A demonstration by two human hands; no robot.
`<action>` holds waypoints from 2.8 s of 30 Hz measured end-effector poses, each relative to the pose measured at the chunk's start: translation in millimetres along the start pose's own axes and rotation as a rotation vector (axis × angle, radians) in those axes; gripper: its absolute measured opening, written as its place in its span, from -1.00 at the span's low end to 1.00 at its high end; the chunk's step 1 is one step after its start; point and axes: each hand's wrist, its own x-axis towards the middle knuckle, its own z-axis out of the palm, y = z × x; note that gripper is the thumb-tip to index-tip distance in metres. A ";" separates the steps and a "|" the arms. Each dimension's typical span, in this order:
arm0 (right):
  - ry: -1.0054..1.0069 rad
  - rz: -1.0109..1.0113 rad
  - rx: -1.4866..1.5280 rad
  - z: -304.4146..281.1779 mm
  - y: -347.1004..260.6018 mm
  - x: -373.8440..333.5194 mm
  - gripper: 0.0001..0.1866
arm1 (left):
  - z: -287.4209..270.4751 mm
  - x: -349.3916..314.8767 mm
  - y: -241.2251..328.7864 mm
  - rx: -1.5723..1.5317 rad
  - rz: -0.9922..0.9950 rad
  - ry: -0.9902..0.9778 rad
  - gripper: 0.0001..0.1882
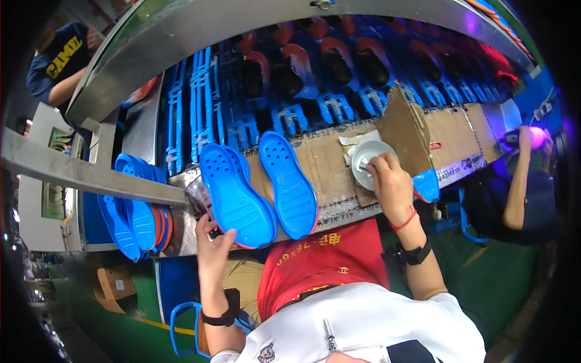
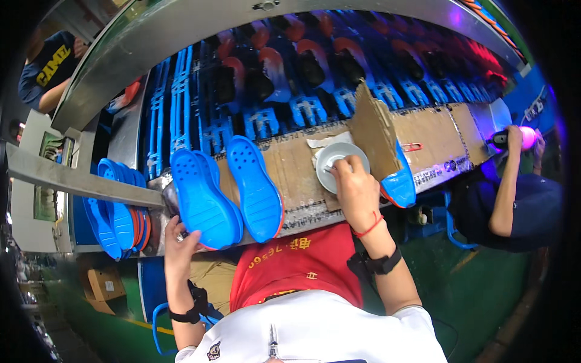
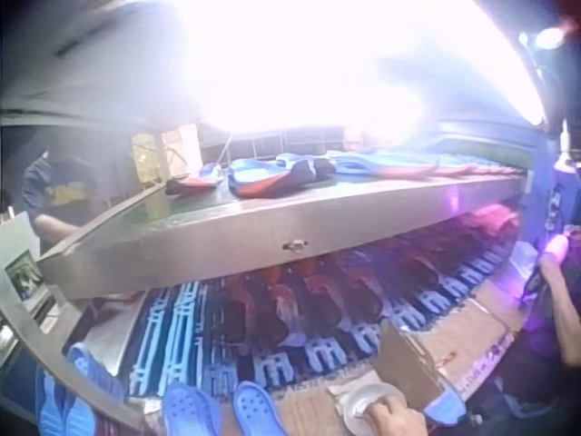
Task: Applying adhesive to blue shoe soles using a brush at a factory workstation.
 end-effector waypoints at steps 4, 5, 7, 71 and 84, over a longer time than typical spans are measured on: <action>-0.043 -0.016 -0.034 8.2 3.4 6.9 -0.90 | -14.0 -6.9 30.6 -0.517 -0.159 -0.228 -0.42; -0.043 -0.012 -0.035 8.5 4.5 7.8 -0.90 | -13.1 -8.5 33.3 -0.593 -0.154 -0.218 -0.43; -0.071 -0.018 -0.064 9.4 5.3 9.6 -0.91 | -1.8 -13.7 37.2 -0.626 -0.150 -0.247 -0.35; 0.219 -0.038 0.355 -67.9 -39.8 -7.7 -0.88 | 87.9 62.2 299.1 -0.374 0.527 -0.531 -0.54; 0.018 0.043 -0.023 -0.9 0.8 5.4 -0.93 | 102.6 -21.5 -23.7 0.691 0.451 -0.157 -0.51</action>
